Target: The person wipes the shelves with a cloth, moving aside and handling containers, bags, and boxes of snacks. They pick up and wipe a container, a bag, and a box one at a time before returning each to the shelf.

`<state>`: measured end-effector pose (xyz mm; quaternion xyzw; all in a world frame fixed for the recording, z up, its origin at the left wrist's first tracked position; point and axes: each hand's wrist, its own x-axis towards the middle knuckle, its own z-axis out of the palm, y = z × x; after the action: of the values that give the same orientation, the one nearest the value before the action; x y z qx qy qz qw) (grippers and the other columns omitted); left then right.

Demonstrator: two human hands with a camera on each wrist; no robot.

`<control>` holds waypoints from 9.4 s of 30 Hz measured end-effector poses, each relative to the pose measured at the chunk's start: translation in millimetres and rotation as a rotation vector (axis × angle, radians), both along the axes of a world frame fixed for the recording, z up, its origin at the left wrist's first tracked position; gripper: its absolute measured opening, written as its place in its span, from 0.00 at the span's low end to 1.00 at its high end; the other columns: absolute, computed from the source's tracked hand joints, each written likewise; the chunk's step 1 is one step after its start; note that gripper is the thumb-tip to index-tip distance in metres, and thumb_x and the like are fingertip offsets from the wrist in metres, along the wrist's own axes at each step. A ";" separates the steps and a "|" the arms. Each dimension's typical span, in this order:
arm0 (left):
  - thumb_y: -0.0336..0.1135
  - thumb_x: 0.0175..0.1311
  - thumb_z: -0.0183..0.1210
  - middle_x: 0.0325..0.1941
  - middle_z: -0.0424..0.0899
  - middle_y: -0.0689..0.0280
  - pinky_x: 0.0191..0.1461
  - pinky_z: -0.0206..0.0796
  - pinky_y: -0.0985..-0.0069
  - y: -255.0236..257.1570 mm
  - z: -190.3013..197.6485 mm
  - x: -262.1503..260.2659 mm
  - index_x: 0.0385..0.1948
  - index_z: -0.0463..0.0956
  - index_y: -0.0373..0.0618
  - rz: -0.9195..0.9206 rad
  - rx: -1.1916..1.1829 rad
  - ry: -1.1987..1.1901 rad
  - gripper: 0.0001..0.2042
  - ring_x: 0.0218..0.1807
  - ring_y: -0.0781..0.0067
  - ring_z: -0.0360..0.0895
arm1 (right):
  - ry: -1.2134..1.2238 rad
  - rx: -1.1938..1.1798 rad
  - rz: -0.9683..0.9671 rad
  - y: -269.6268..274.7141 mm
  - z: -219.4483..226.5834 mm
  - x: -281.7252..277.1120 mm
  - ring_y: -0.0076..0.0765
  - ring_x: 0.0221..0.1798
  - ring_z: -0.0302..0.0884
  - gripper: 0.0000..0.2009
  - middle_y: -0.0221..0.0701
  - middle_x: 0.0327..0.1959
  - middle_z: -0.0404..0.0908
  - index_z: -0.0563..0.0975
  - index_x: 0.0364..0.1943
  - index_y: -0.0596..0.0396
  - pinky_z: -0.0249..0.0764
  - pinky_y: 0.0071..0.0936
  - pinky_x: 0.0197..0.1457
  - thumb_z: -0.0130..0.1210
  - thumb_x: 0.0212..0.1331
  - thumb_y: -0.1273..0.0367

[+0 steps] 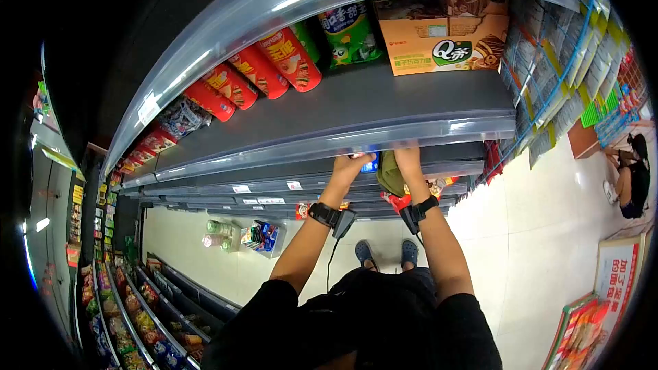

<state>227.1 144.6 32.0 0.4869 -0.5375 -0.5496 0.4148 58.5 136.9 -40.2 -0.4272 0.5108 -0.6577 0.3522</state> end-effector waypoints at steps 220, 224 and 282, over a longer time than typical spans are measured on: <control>0.32 0.41 0.74 0.63 0.68 0.43 0.68 0.59 0.64 -80.1 -7.4 1186.4 0.65 0.53 0.34 0.341 -0.667 -0.102 0.47 0.66 0.44 0.65 | 0.470 0.090 0.445 -123.3 82.1 1168.1 0.19 0.29 0.67 0.08 0.24 0.25 0.72 0.74 0.32 0.58 0.66 0.21 0.33 0.58 0.60 0.68; 0.40 0.44 0.73 0.63 0.67 0.43 0.68 0.58 0.64 -99.3 -10.6 1187.3 0.66 0.53 0.32 0.442 -0.564 -0.130 0.47 0.66 0.44 0.64 | 0.430 0.149 0.392 -151.0 76.5 1177.5 0.26 0.38 0.74 0.13 0.32 0.35 0.79 0.77 0.41 0.61 0.70 0.25 0.42 0.58 0.60 0.64; 0.36 0.74 0.47 0.21 0.61 0.78 0.24 0.49 0.84 52.8 -111.2 1211.4 0.25 0.65 0.48 0.453 -0.128 0.119 0.13 0.24 0.88 0.55 | 1.145 -0.416 0.381 -119.1 36.5 1170.6 0.45 0.41 0.79 0.21 0.33 0.37 0.78 0.78 0.36 0.49 0.77 0.38 0.41 0.66 0.42 0.51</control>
<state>1438.4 197.4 -79.2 0.5346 -0.4227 -0.4351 0.5884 1229.1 17.8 -3.7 -0.8537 0.3949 -0.3366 0.0441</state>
